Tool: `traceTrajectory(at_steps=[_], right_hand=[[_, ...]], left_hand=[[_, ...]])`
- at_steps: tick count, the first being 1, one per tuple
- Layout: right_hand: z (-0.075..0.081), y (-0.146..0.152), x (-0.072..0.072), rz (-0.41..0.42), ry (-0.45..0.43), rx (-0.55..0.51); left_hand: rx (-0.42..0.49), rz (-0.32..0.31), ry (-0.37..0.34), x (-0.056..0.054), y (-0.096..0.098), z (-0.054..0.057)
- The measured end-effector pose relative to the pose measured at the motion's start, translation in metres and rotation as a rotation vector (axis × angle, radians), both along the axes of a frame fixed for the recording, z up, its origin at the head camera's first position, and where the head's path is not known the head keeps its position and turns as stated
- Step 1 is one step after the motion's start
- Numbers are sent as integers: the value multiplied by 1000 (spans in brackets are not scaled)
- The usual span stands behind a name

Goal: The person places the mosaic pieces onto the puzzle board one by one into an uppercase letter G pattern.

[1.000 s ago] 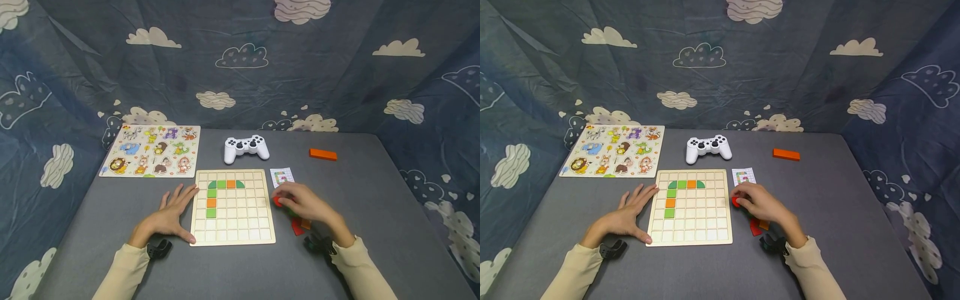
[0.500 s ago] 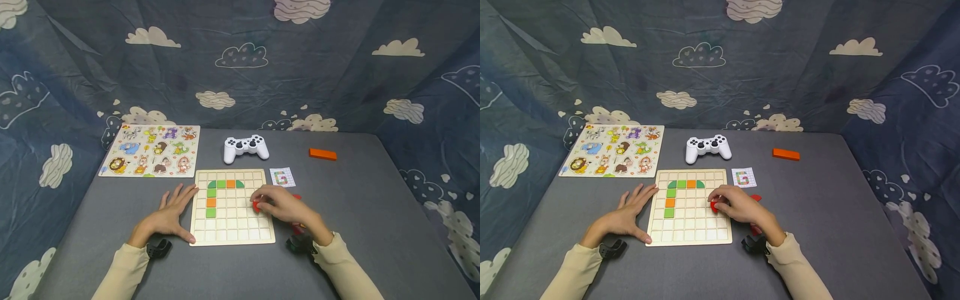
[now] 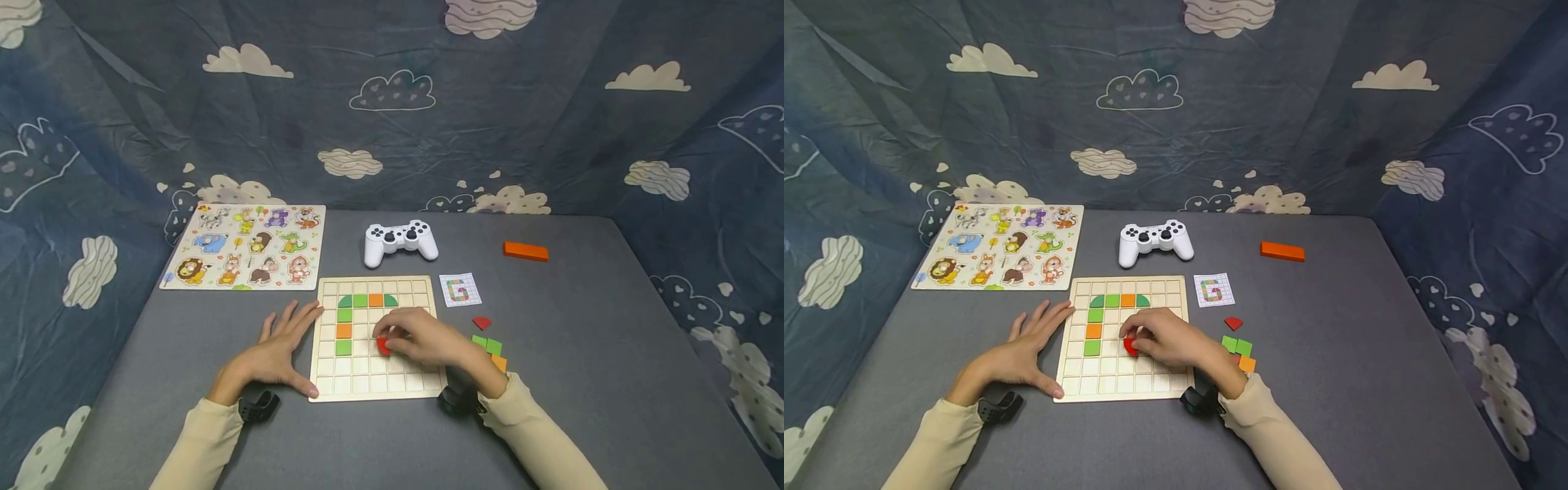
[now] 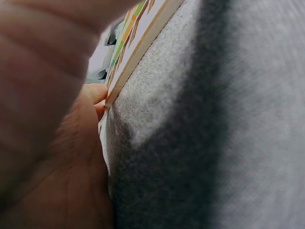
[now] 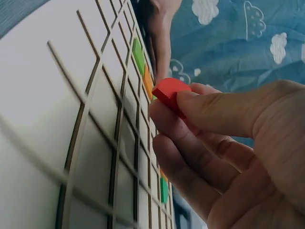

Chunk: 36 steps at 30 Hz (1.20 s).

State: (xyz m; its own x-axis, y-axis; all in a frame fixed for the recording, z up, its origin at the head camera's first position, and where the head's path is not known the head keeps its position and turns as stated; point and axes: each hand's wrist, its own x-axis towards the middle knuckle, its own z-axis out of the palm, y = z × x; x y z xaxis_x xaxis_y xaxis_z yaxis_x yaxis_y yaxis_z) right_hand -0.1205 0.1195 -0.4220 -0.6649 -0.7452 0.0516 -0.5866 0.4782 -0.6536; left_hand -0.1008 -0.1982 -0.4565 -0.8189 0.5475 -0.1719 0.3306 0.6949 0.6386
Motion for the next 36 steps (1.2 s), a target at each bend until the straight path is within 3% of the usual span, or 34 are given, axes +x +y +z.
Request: traceTrajectory(at_steps=[14, 29, 36], right_hand=[[3, -41, 4, 48, 28, 21], [-2, -61, 9, 57, 19, 53], [-3, -67, 13, 51, 71, 65]], left_hand=[[-1, -3, 0, 0, 0, 0], [1, -8, 1, 0, -1, 0], [5, -16, 8, 0, -1, 0]])
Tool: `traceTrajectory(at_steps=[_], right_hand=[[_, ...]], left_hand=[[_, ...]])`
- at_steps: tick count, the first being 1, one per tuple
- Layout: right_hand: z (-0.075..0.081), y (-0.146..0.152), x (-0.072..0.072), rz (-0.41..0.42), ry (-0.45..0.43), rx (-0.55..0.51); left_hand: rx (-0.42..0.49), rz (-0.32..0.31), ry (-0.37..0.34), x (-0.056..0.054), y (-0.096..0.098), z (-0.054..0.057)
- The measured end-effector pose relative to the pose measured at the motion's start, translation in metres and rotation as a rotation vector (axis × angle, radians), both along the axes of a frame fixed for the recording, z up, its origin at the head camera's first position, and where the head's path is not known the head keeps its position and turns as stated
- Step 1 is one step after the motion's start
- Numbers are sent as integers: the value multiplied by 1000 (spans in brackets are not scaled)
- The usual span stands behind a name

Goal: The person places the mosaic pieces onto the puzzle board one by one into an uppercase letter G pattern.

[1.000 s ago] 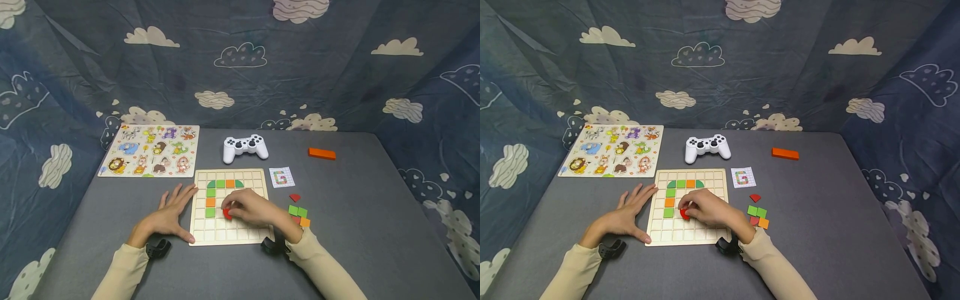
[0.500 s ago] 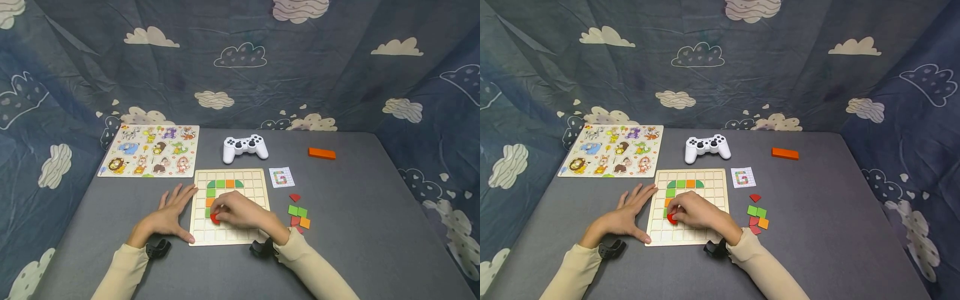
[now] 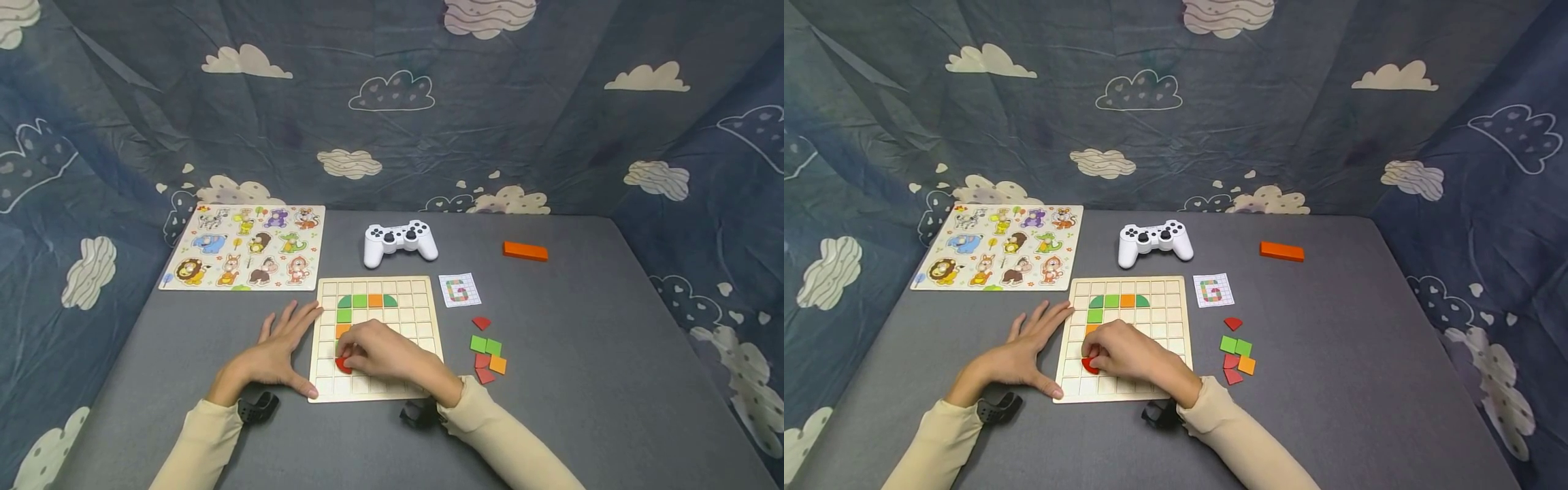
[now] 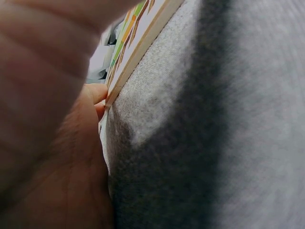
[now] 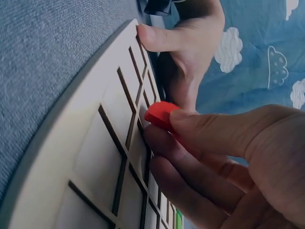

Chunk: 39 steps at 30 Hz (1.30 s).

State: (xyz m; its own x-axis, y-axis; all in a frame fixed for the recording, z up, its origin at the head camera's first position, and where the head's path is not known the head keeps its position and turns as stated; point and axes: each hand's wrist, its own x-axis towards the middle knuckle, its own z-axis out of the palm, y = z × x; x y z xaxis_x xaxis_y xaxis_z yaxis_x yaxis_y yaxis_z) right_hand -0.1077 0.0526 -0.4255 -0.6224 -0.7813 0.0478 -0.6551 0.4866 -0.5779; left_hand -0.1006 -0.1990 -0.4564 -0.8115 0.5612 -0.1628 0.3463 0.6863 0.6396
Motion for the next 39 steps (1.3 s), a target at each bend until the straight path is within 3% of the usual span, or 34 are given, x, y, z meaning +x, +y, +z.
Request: traceTrajectory(at_steps=[14, 28, 39], right_hand=[[-4, -8, 6, -20, 104, 51], [0, -7, 12, -52, 99, 139], [-3, -4, 13, -80, 121, 137]], left_hand=[[9, 7, 0, 1, 0, 0], [-14, 8, -4, -1, 0, 0], [-23, 10, -4, -2, 0, -2]])
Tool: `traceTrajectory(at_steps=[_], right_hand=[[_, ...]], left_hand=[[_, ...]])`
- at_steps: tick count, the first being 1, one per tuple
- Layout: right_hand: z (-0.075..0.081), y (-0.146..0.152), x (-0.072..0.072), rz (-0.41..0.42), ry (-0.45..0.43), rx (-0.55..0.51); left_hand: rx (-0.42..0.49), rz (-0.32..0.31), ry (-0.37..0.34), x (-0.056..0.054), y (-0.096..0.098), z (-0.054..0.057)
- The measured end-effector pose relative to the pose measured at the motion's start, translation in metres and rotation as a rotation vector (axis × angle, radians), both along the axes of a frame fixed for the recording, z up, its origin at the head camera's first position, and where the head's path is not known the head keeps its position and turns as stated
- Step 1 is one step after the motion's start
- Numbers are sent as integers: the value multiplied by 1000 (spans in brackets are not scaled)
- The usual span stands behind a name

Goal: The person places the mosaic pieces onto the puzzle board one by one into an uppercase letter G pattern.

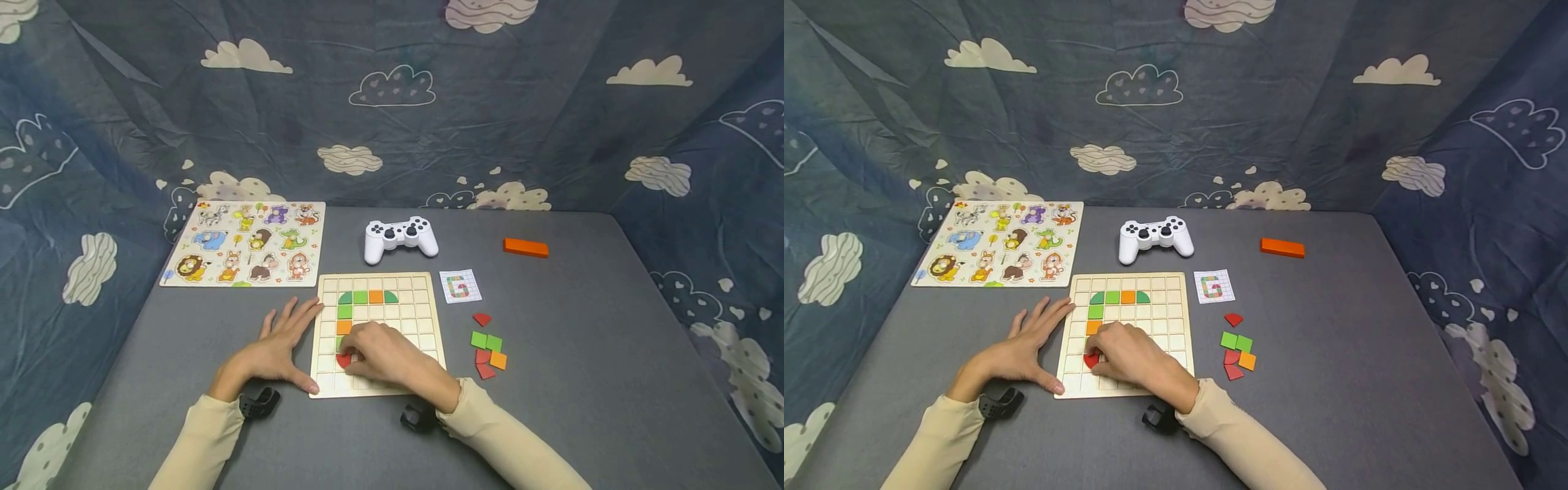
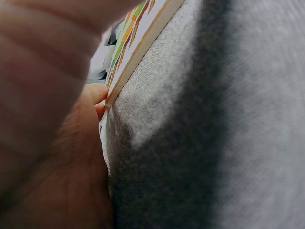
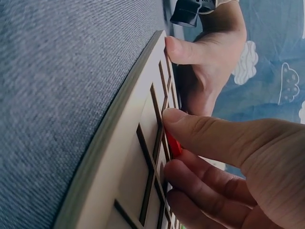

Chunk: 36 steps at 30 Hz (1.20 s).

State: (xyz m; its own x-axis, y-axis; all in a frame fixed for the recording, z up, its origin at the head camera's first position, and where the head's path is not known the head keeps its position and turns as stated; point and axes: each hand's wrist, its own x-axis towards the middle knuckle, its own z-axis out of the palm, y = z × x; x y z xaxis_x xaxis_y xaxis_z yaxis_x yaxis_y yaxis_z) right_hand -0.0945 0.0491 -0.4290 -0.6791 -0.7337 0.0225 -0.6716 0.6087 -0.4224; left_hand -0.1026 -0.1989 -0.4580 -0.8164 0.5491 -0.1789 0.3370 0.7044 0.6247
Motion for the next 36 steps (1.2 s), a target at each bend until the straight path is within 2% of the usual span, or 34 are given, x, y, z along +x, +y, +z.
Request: traceTrajectory(at_steps=[8, 15, 30, 36], right_hand=[[-2, 2, 0, -5, 15, 13], [2, 13, 0, 26, 34, 20], [6, 74, 2, -53, 20, -43], [9, 101, 3, -114, 0, -39]], left_hand=[[-2, -4, 10, 0, 0, 0], [5, -3, 2, 0, 0, 0], [20, 9, -5, 1, -1, 2], [18, 6, -9, 1, 0, 0]])
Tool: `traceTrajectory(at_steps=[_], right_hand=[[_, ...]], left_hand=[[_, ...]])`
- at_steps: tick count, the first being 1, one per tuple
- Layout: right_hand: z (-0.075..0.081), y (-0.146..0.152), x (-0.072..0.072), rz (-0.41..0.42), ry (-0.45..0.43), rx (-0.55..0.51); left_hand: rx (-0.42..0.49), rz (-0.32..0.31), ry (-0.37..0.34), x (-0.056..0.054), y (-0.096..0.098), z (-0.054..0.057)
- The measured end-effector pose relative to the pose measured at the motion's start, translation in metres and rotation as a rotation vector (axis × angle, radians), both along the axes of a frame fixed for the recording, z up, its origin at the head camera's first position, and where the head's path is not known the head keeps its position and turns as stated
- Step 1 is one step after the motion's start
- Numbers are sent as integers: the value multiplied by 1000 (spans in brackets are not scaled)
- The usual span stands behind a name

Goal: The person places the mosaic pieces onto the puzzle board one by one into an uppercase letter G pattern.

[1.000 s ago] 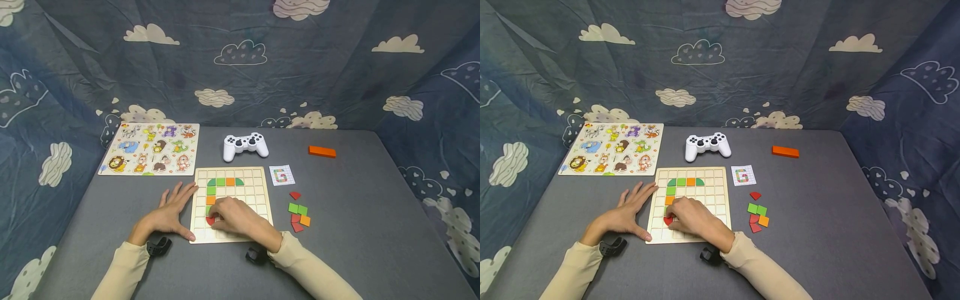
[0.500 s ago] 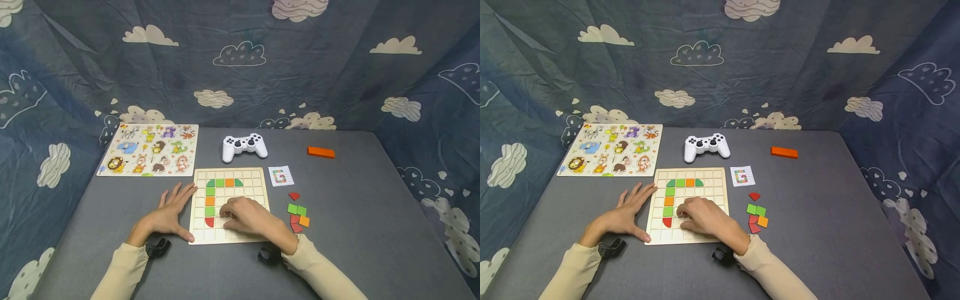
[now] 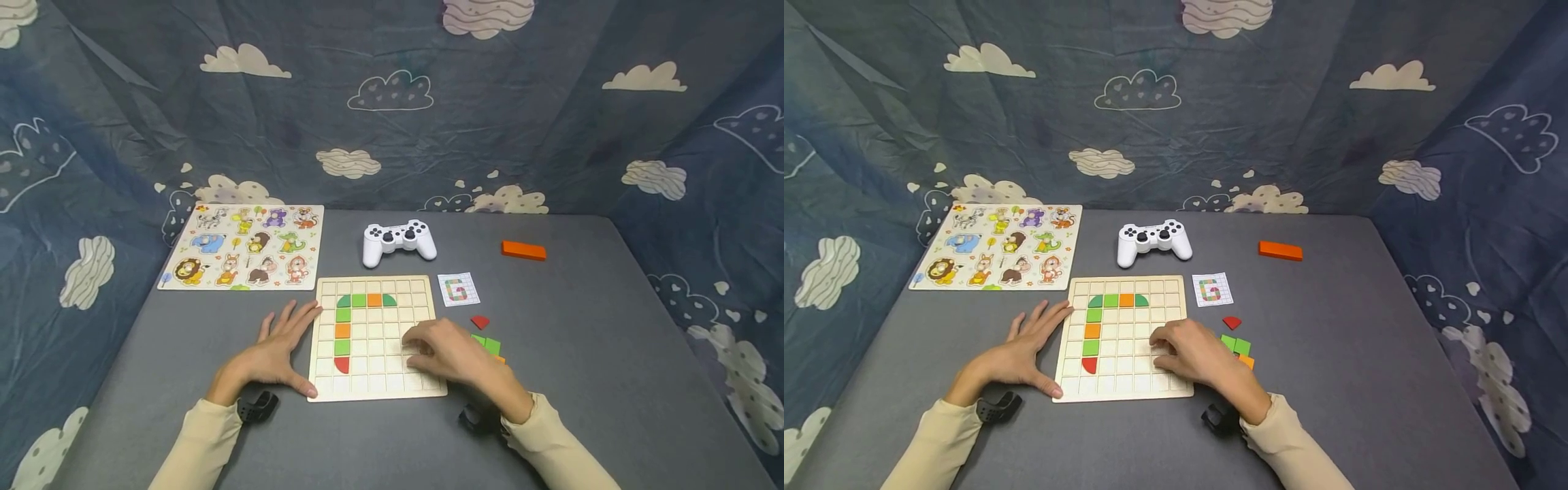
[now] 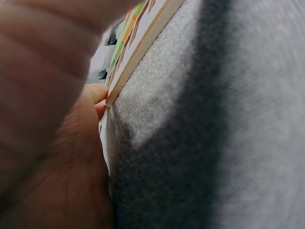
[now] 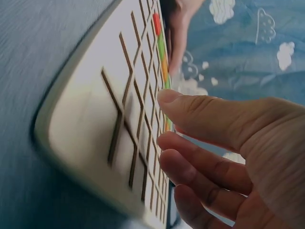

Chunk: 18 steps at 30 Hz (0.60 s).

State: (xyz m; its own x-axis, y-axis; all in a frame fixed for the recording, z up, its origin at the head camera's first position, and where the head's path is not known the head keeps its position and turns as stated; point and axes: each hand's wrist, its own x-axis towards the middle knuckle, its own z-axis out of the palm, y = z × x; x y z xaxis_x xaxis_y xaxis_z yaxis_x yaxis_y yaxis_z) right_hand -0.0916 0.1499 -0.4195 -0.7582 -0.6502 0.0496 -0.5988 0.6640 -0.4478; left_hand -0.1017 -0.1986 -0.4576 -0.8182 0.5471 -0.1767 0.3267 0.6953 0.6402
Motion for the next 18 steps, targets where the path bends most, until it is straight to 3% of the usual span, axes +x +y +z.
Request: traceTrajectory(at_steps=[7, 18], right_hand=[[2, 28, -1, -79, -16, -7], [-2, 70, -10, -165, 37, -24]], left_hand=[[5, 2, 3, 0, 0, 1], [4, 1, 2, 0, 1, 1]])
